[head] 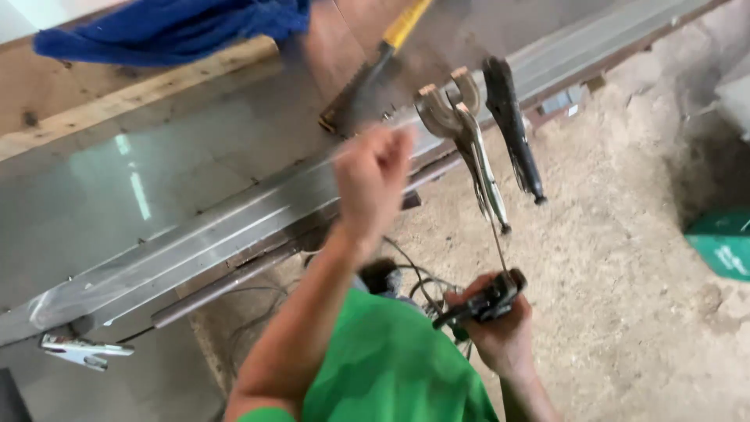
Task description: The person welds a metal frame on a workbench using an arc welding electrode holder, striking sparks along the joint. They position locking pliers as clamps, chip the weld with a hammer, and reposition the workpiece between weld passes.
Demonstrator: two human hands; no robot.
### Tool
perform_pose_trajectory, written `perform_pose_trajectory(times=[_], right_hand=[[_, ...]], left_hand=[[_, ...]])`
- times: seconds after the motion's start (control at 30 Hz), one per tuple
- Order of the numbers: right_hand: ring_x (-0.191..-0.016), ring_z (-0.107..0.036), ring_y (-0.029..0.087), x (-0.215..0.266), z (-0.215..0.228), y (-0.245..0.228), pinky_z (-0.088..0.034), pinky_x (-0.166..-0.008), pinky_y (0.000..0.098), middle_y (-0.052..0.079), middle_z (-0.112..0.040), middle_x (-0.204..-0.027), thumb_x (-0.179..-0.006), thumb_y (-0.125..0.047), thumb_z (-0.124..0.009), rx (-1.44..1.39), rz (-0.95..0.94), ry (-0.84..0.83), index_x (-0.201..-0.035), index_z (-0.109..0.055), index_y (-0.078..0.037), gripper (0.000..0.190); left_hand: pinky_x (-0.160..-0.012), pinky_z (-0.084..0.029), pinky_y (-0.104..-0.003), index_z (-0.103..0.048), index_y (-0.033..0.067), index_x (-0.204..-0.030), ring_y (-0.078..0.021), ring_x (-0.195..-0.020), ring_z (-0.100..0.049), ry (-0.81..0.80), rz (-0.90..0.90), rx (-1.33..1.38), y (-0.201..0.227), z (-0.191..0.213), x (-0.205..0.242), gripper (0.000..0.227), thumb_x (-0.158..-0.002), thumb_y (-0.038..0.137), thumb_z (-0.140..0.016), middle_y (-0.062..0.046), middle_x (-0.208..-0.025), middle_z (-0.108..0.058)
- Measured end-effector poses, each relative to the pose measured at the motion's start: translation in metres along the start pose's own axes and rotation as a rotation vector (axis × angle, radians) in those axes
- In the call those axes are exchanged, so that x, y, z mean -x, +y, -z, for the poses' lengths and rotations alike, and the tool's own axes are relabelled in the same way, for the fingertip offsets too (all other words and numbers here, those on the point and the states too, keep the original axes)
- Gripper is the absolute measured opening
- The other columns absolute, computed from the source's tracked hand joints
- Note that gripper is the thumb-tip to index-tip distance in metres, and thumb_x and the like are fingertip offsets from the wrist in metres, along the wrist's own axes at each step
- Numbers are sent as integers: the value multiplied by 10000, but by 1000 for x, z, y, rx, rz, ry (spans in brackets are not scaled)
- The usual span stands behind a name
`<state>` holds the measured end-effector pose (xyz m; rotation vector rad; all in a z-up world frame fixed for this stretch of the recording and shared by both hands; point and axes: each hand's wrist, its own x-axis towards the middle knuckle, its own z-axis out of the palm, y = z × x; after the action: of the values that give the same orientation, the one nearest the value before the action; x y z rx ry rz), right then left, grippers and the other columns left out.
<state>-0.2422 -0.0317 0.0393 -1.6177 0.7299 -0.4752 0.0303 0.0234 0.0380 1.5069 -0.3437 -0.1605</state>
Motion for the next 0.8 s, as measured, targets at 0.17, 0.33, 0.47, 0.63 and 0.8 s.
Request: perform_pose_trajectory(times=[0.17, 0.33, 0.47, 0.63, 0.8], right_hand=[[-735, -664, 66, -2, 1, 16, -571, -681, 249, -2, -683, -766, -735, -26, -882, -51, -110, -82, -914, -603, -40, 331], [-747, -641, 75, 5, -20, 27, -560, -697, 266, 6, -685, -781, -740, -14, -898, -7, -60, 15, -912, -618, -27, 329], [-793, -662, 65, 16, -38, 18, -583, -761, 261, -9, -686, -826, -739, -3, -851, -152, -61, 96, -957, -607, -37, 328], [-778, -662, 81, 27, -62, 20, -602, -780, 293, 6, -691, -822, -776, 6, -842, -295, -142, 190, -934, -607, -34, 287], [-722, -605, 88, 34, -84, 18, -525, -677, 275, 13, -648, -777, -770, -7, -872, -39, -152, 275, -908, -608, -24, 299]], left_hand=[[-777, -544, -451, -722, 75, -1011, -355, -930, -657, 165, -719, -999, 30, 9, -102, 256, -856, 262, -802, -190, -1009, -667], [-837, -554, -466, -695, 68, -1068, -376, -1054, -676, 4, -575, -1322, -27, 0, -146, 420, -881, 439, -756, -182, -1075, -677], [-796, -572, -496, -657, -2, -1170, -390, -1028, -696, -171, -537, -1283, -7, 18, -138, 266, -1005, 207, -674, -199, -1085, -691], [-688, -525, -500, -604, 3, -1158, -406, -815, -689, -379, -312, -965, 64, 81, -106, 330, -1007, 293, -646, -199, -897, -691], [-660, -516, -492, -656, 68, -1084, -407, -692, -666, -618, -78, -900, 107, 114, -71, 292, -1071, 344, -563, -203, -757, -649]])
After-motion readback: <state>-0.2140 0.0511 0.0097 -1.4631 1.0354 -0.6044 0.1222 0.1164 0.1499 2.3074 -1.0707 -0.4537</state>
